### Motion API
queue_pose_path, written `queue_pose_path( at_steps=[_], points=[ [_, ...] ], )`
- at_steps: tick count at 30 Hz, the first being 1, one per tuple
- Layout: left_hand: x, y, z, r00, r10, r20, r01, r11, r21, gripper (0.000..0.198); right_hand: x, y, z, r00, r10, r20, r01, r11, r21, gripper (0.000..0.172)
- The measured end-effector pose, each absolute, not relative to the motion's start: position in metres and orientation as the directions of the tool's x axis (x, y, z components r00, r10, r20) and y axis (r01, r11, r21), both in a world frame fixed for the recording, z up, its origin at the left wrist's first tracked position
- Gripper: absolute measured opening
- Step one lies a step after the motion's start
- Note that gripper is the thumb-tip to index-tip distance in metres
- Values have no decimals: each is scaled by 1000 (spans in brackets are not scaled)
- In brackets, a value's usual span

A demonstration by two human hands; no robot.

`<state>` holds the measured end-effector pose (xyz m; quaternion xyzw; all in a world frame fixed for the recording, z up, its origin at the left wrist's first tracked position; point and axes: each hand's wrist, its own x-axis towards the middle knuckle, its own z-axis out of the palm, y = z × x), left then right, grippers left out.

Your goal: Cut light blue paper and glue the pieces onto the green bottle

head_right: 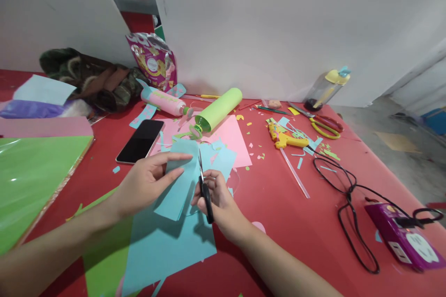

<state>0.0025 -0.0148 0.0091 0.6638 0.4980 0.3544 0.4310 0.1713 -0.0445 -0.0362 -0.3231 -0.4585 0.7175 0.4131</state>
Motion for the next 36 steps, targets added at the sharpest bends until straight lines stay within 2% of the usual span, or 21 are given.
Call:
queue_pose_path(
  at_steps=[6, 13, 27, 36],
  points=[
    [5, -17, 9, 277, 959, 57, 396, -169, 902, 26, 172, -44, -35, -428, 903, -44, -275, -177, -945, 44],
    [9, -22, 8, 275, 957, 93, 423, -207, 882, 26, 171, -48, -31, -419, 904, -85, -234, -199, -952, 47],
    [13, -25, 7, 251, 965, 79, 380, -173, 909, 26, 169, -48, -28, -393, 910, -131, -237, -238, -942, 48],
    [14, -27, 6, 246, 966, 77, 378, -169, 910, 26, 167, -47, -23, -351, 924, -151, -190, -228, -955, 34]
  ],
)
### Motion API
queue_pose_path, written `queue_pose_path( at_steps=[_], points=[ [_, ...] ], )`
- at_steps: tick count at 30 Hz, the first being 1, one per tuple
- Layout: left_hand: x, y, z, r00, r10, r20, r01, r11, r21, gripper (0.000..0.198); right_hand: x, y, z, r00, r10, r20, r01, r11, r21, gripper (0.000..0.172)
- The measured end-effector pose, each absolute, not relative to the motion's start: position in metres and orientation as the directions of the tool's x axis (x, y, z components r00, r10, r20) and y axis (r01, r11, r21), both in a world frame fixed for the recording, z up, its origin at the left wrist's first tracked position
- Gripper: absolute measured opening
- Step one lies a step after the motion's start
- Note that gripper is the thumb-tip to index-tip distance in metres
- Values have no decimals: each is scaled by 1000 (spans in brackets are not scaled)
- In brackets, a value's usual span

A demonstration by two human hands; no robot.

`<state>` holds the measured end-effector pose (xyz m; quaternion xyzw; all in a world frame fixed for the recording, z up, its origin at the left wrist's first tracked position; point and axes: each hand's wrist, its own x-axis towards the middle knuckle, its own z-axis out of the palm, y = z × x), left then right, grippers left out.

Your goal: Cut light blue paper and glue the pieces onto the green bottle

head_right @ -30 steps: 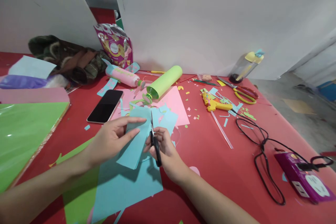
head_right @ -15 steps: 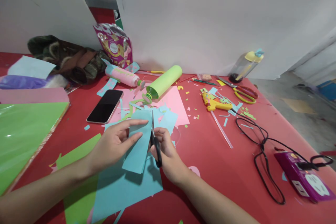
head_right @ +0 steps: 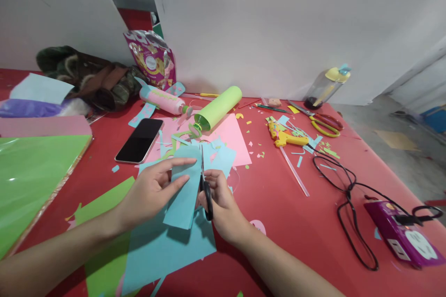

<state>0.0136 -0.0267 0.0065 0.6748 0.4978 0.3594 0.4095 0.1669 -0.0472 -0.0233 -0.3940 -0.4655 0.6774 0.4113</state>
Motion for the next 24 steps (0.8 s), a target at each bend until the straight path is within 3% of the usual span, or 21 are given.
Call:
queue_pose_path(
  at_steps=[24],
  points=[
    [11, -24, 9, 263, 965, -3, 383, -101, 918, 35, 168, -47, -24, -329, 936, -125, -165, -188, -968, 26]
  ],
)
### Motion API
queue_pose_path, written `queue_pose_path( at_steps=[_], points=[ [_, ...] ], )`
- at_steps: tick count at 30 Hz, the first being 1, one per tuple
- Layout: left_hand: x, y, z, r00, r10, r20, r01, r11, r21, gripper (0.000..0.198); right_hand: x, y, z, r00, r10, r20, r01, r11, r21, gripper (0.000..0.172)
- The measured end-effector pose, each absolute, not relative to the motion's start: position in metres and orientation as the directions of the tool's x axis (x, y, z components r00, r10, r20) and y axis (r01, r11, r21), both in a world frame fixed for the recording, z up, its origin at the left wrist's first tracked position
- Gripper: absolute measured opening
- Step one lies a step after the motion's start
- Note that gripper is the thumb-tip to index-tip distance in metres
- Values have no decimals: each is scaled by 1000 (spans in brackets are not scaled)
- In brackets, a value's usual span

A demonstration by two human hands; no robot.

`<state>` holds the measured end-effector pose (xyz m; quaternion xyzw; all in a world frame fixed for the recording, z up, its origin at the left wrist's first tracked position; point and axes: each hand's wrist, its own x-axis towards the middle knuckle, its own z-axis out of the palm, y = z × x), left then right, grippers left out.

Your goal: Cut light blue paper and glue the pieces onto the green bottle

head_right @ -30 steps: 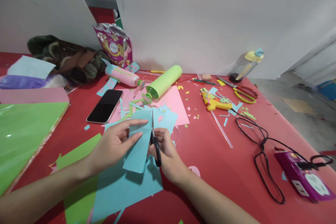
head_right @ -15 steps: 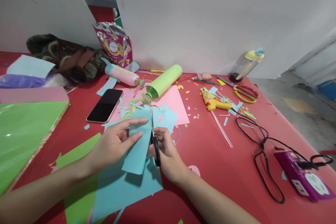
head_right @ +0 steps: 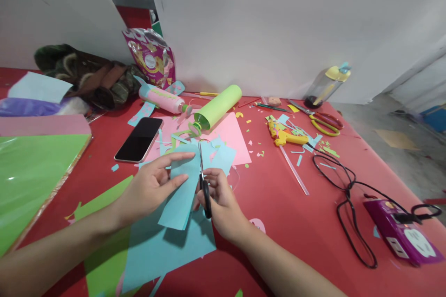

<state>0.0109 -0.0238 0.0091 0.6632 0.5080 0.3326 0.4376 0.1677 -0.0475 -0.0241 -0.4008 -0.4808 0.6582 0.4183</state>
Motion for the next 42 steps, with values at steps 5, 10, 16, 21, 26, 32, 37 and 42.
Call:
queue_pose_path(
  at_steps=[5, 10, 16, 21, 26, 32, 37, 42],
  points=[
    [9, -21, 15, 280, 960, 13, 430, -137, 892, 35, 169, -46, -27, -330, 937, -111, -169, -174, -970, 27],
    [5, -19, 17, 309, 951, -13, 411, -122, 903, 34, 171, -46, -32, -368, 926, -81, -203, -165, -965, 32],
    [2, -18, 13, 342, 939, -34, 378, -104, 920, 35, 173, -45, -34, -393, 918, -57, -214, -152, -965, 37],
    [1, -16, 14, 375, 927, -20, 395, -140, 908, 35, 174, -46, -33, -407, 912, -48, -255, -164, -953, 38],
    [-2, -14, 13, 406, 914, -19, 399, -158, 903, 35, 174, -46, -33, -409, 911, -61, -244, -173, -954, 41],
    [-2, -13, 14, 410, 912, -17, 408, -167, 897, 35, 174, -45, -32, -417, 907, -57, -238, -170, -956, 40],
    [-2, -14, 14, 399, 916, -33, 409, -145, 901, 35, 173, -45, -31, -421, 905, -59, -248, -178, -952, 39],
    [-2, -14, 14, 404, 913, -51, 398, -125, 909, 36, 172, -44, -30, -427, 902, -66, -238, -183, -954, 37]
  ],
)
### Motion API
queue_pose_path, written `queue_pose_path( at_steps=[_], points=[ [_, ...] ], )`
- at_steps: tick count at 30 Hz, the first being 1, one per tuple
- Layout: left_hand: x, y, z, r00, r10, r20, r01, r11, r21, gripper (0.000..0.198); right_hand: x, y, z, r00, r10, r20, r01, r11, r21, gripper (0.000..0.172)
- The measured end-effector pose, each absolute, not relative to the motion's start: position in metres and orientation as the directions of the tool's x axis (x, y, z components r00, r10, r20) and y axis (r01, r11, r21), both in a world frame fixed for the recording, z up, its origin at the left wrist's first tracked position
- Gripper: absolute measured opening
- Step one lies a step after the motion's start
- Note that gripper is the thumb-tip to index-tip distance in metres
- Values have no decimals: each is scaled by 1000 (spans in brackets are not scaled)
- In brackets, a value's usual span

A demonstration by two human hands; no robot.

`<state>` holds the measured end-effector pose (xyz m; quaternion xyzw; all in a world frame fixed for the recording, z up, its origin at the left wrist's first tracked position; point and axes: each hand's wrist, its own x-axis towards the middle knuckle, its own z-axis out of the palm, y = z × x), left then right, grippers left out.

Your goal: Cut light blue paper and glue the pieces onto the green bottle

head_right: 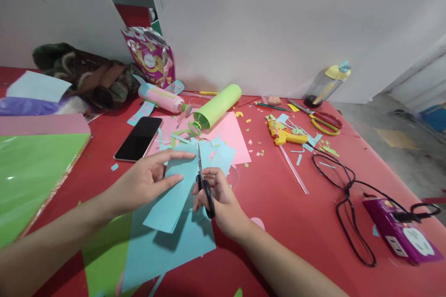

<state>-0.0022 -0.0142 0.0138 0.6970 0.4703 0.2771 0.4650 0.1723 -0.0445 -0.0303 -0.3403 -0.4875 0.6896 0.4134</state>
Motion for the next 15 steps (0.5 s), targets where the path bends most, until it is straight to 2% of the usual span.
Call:
queue_pose_path(
  at_steps=[15],
  points=[
    [-3, -14, 17, 413, 907, -76, 400, -106, 910, 35, 172, -44, -30, -417, 907, -58, -235, -169, -957, 34]
  ],
)
